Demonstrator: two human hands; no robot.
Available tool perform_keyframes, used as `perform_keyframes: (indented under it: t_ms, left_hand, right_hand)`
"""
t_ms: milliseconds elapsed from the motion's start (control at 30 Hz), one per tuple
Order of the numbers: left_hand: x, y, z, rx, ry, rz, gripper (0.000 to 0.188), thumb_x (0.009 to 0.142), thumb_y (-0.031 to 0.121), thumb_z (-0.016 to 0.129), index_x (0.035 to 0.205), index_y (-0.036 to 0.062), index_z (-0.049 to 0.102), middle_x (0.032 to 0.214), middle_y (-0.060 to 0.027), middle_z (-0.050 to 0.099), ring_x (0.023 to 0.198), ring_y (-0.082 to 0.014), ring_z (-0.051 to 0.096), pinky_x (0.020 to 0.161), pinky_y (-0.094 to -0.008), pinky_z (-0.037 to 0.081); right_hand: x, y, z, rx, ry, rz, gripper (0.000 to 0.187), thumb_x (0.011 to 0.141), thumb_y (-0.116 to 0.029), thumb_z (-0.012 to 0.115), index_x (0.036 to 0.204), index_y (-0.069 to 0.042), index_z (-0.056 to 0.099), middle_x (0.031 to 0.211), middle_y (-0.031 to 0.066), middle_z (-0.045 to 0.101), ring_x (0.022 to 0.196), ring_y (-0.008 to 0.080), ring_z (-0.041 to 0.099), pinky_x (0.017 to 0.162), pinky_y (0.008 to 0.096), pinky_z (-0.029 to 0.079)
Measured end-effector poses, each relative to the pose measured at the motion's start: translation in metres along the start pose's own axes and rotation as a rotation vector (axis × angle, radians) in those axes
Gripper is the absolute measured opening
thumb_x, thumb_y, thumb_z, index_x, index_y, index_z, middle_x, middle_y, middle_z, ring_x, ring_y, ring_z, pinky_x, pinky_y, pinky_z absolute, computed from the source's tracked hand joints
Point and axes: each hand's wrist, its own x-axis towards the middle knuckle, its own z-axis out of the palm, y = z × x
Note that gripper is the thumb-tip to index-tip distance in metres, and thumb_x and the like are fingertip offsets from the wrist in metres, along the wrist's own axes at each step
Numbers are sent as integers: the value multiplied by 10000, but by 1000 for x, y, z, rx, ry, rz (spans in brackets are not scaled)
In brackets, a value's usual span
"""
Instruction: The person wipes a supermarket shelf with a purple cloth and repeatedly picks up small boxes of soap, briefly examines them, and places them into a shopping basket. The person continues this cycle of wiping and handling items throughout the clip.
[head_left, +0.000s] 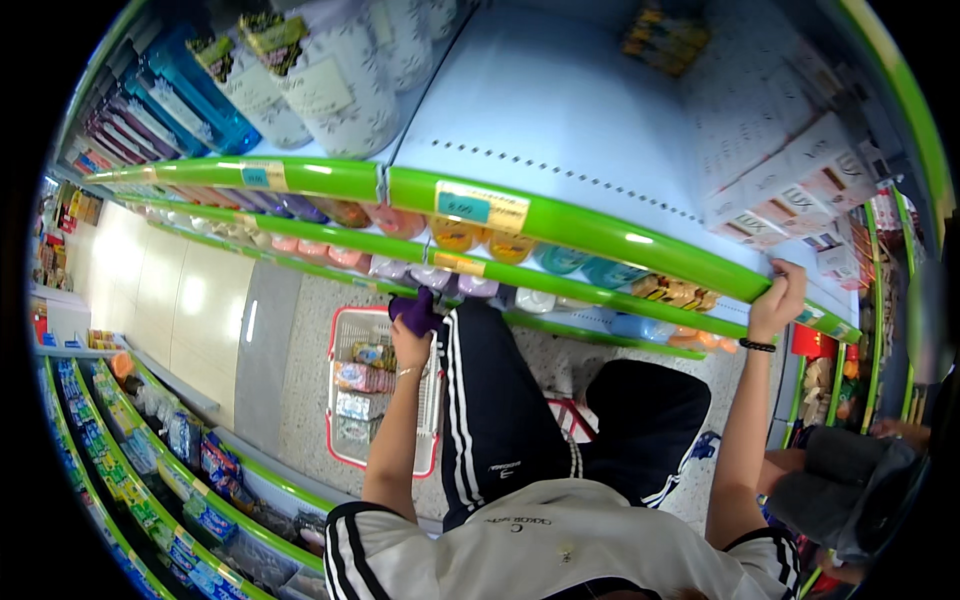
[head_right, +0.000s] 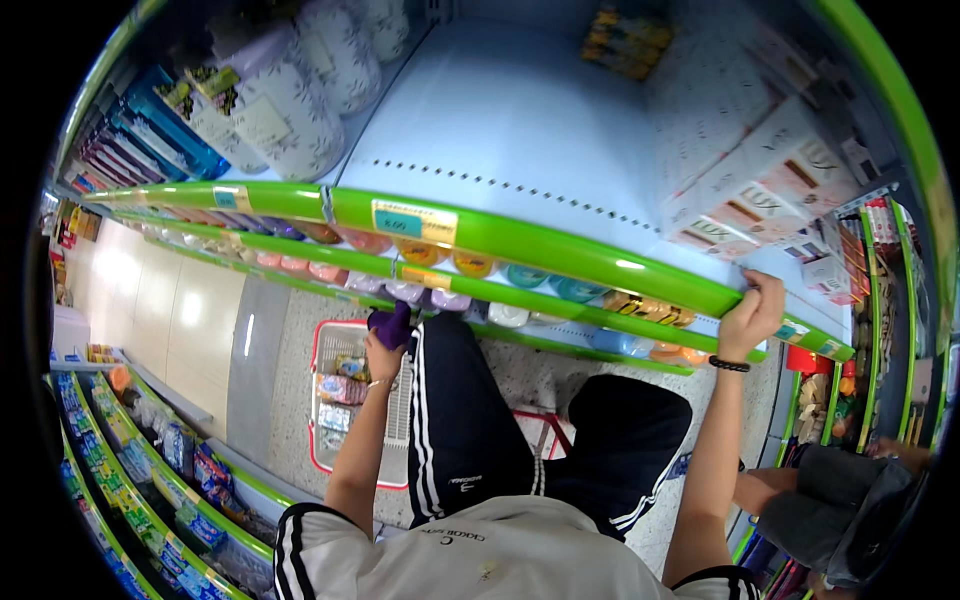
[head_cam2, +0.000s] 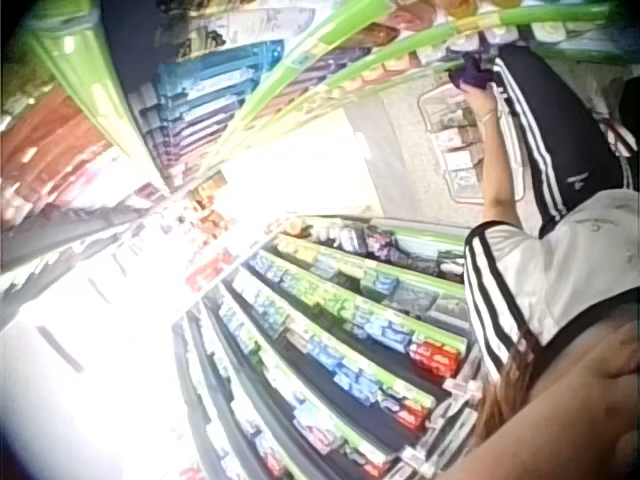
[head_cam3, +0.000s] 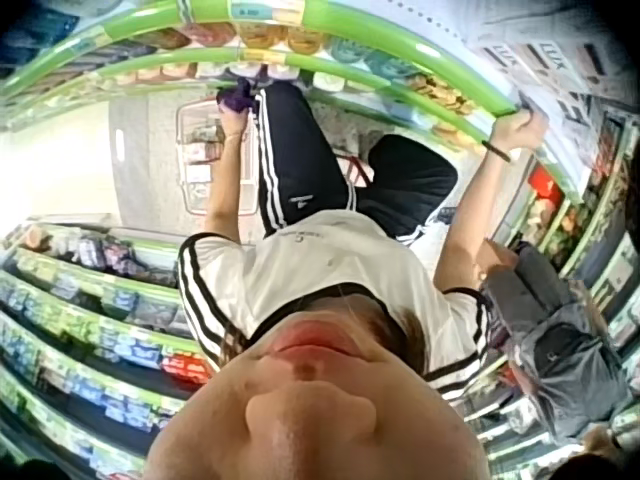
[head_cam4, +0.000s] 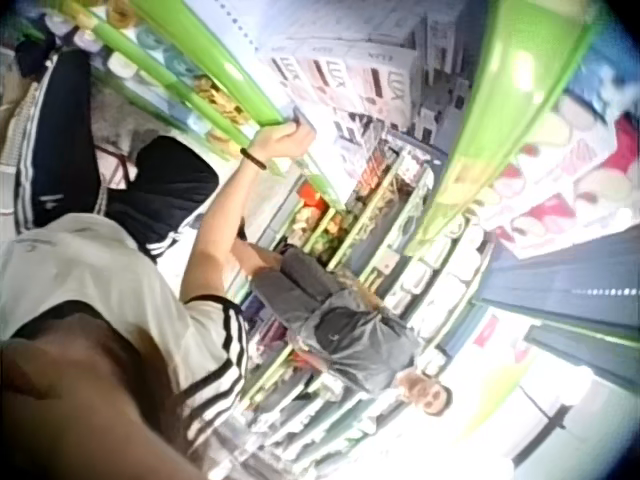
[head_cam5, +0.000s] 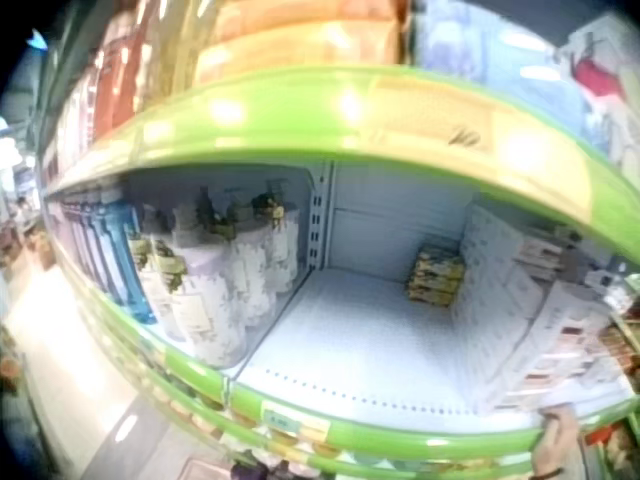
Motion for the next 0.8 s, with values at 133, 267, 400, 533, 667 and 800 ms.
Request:
perform_keyframes:
  t_ms: [133, 267, 400, 533, 667, 800]
  left_hand:
    - [-17, 32, -29, -108, 144, 100, 611, 701, 103, 721, 1227, -2, 428, 1144, -222, 469, 1052, -410, 489, 927, -433, 409]
    - [-42, 128, -88, -269, 277, 278, 361, 757, 37, 660, 1089, -7, 525, 991, -141, 547, 892, -298, 557, 803, -377, 453]
    - [-83, 260, -157, -438, 332, 595, 245, 781, 2, 642, 1012, -9, 562, 911, -105, 579, 755, -218, 562, 685, -293, 462]
    - [-72, 374, -198, -361, 348, 1026, 270, 782, 31, 656, 1038, 0, 577, 943, -89, 588, 804, -164, 566, 698, -266, 449]
    - [-3, 470, -183, -171, 146, 1128, 516, 776, 264, 694, 1191, 13, 516, 1185, -186, 543, 1103, -311, 517, 913, -375, 427]
    - [85, 545, -122, 97, 125, 1330, 708, 779, 454, 665, 1313, 46, 441, 1275, -194, 498, 1203, -352, 440, 1013, -408, 356]
  right_hand:
    - [4, -7, 2, -4, 13, -37, 171, 746, -5, 432, 765, -10, 602, 758, 125, 580, 707, 298, 544, 653, 378, 414]
    - [3, -5, 1, -23, 35, -70, 156, 740, -21, 456, 764, -41, 609, 765, 105, 582, 715, 291, 535, 661, 379, 399]
    - [3, -9, -1, -36, 39, -59, 143, 727, -27, 471, 762, -53, 608, 777, 89, 575, 720, 276, 524, 659, 372, 373]
    - [5, -11, -3, -3, 32, -42, 134, 724, -30, 481, 760, -62, 606, 774, 81, 563, 712, 268, 514, 649, 371, 360]
    - [5, -11, -3, 16, 30, -35, 128, 722, -32, 487, 760, -67, 604, 773, 69, 560, 711, 265, 503, 642, 371, 355]
    - [6, -8, -6, -8, 41, -35, 120, 717, -44, 491, 757, -68, 602, 778, 68, 548, 712, 266, 499, 639, 375, 351]
